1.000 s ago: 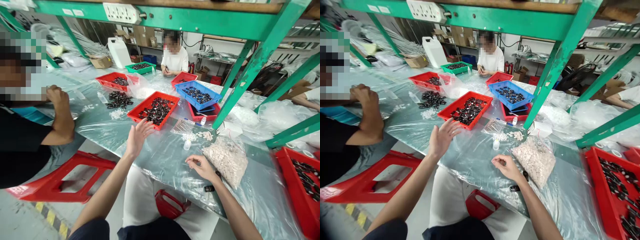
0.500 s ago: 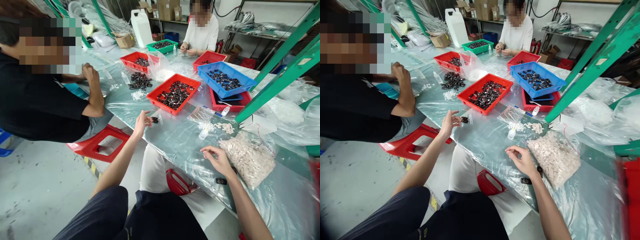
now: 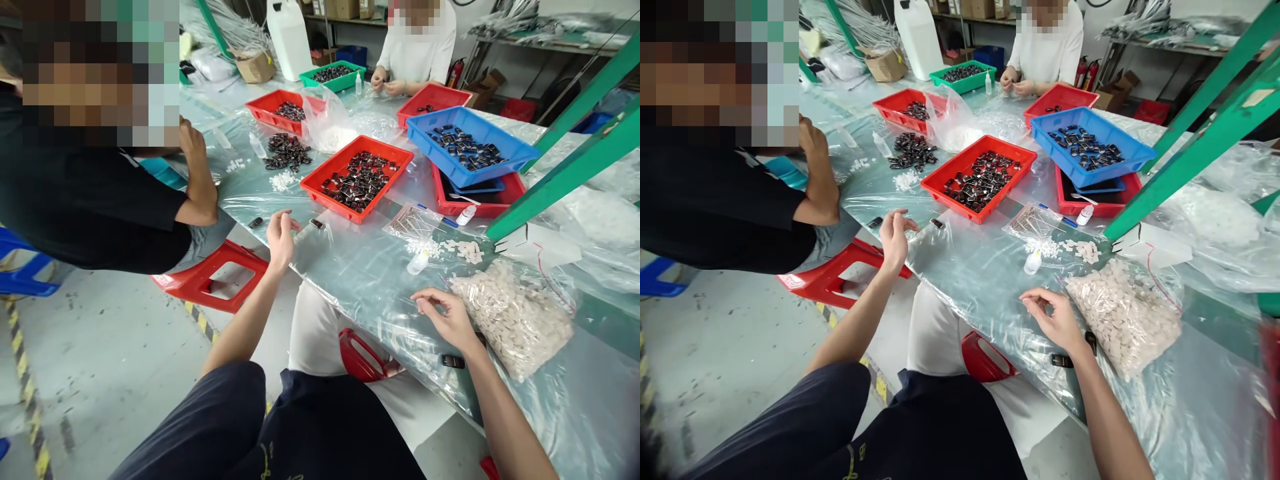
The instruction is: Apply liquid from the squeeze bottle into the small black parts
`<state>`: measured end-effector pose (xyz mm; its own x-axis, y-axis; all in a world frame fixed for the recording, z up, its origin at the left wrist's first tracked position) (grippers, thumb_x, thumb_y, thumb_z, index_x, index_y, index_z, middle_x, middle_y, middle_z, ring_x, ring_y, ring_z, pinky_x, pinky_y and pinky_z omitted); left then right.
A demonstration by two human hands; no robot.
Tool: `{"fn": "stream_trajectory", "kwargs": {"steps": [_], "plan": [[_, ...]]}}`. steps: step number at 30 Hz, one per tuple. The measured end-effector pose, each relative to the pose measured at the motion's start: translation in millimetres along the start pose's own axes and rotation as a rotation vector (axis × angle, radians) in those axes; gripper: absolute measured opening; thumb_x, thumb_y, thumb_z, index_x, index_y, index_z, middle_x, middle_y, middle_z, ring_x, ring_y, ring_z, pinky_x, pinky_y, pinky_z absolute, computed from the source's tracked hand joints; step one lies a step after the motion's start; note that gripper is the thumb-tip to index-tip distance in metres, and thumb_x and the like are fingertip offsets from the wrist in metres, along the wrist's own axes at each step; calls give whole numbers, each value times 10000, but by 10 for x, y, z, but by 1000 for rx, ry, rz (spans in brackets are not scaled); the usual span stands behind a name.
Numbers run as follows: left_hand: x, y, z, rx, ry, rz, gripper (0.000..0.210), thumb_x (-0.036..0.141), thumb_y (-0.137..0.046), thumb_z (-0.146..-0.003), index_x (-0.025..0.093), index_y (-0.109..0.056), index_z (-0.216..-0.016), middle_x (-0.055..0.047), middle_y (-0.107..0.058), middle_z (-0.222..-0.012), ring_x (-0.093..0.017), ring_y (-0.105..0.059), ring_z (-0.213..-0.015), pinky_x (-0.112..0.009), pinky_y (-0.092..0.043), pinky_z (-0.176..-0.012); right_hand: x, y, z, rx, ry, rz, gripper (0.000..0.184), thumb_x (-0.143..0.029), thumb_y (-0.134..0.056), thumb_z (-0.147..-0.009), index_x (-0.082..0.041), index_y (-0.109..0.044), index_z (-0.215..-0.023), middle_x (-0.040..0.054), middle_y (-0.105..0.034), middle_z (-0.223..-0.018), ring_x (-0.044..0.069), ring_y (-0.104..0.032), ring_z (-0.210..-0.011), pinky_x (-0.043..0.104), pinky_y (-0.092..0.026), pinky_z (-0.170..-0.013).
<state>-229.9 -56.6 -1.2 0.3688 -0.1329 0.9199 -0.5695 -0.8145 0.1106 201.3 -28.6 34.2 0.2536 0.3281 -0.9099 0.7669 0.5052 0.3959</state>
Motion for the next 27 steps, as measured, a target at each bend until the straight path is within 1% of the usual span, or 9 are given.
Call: {"fn": "stream_trajectory", "kwargs": {"steps": [3,8,10,13,16,18,20,23,27], "plan": [[-21,30,-92,-45,-53,-136,368,508,-489,-1016,187,-643,-1112,-24,-668,-785,-183,-664,-734,-327,-550,-772,-12,-5,4,-1,-4,24,252,-400,-659,-963,-197,-793,-897,41,-730,-720,171,-647,-625,266,-506,-581],[-22,-202,-151,-324,-210,-531,289,259,-614,-887,195,-702,-1155,-113,-758,-1089,-283,-704,-1044,-429,-539,-981,-16,11,0,5,-6,41,265,-404,-649,-966,-194,-792,-890,49,-747,-754,170,-660,-625,262,-523,-586],[14,-244,-138,-315,-250,-575,305,224,-590,-889,195,-702,-1171,-127,-756,-1142,-300,-692,-1113,-450,-526,-1022,-9,30,-2,22,6,52,258,-394,-648,-970,-194,-789,-888,43,-739,-739,168,-667,-626,257,-536,-600],[129,-175,50,-157,-286,-502,251,210,-568,-922,185,-692,-1139,-117,-762,-1080,-272,-703,-1058,-430,-536,-994,18,57,0,34,40,66,235,-371,-651,-973,-194,-787,-900,27,-714,-702,162,-671,-620,245,-546,-608],[266,-13,618,-21,-387,-385,188,214,-542,-982,198,-673,-1116,-92,-757,-1028,-228,-705,-961,-390,-548,-913,72,76,11,26,63,90,208,-352,-660,-972,-199,-788,-913,18,-712,-703,156,-672,-622,237,-546,-613],[322,93,1176,-104,-489,-314,199,200,-556,-986,215,-659,-1155,-72,-749,-991,-216,-705,-924,-374,-547,-871,117,92,26,24,67,113,193,-343,-666,-969,-206,-791,-917,16,-712,-704,155,-675,-629,239,-547,-625],[327,209,1760,-275,-554,-257,278,218,-602,-961,228,-635,-1237,-60,-745,-962,-216,-703,-879,-370,-548,-825,158,121,48,39,67,135,178,-339,-677,-962,-215,-797,-921,14,-706,-698,158,-675,-632,250,-543,-633],[229,469,2414,-360,-399,-267,342,222,-597,-966,220,-589,-1309,-60,-733,-937,-217,-698,-850,-371,-549,-804,204,198,77,105,49,149,152,-342,-709,-942,-229,-811,-925,21,-696,-691,173,-668,-634,284,-521,-627],[135,751,2826,-502,-267,-303,330,223,-571,-982,211,-569,-1311,-64,-725,-925,-215,-700,-844,-372,-550,-813,227,327,74,258,52,88,198,-406,-751,-914,-220,-810,-881,53,-686,-691,200,-627,-598,343,-476,-585]]}}
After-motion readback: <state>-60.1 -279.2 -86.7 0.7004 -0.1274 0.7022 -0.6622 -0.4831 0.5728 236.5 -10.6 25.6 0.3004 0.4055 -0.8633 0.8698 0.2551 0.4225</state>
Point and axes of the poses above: each hand's wrist, its own z-axis away from the middle knuckle, its own y-axis out of the back of the hand, x = y × z, the point moved 3 cm from there along -z, towards the middle knuckle
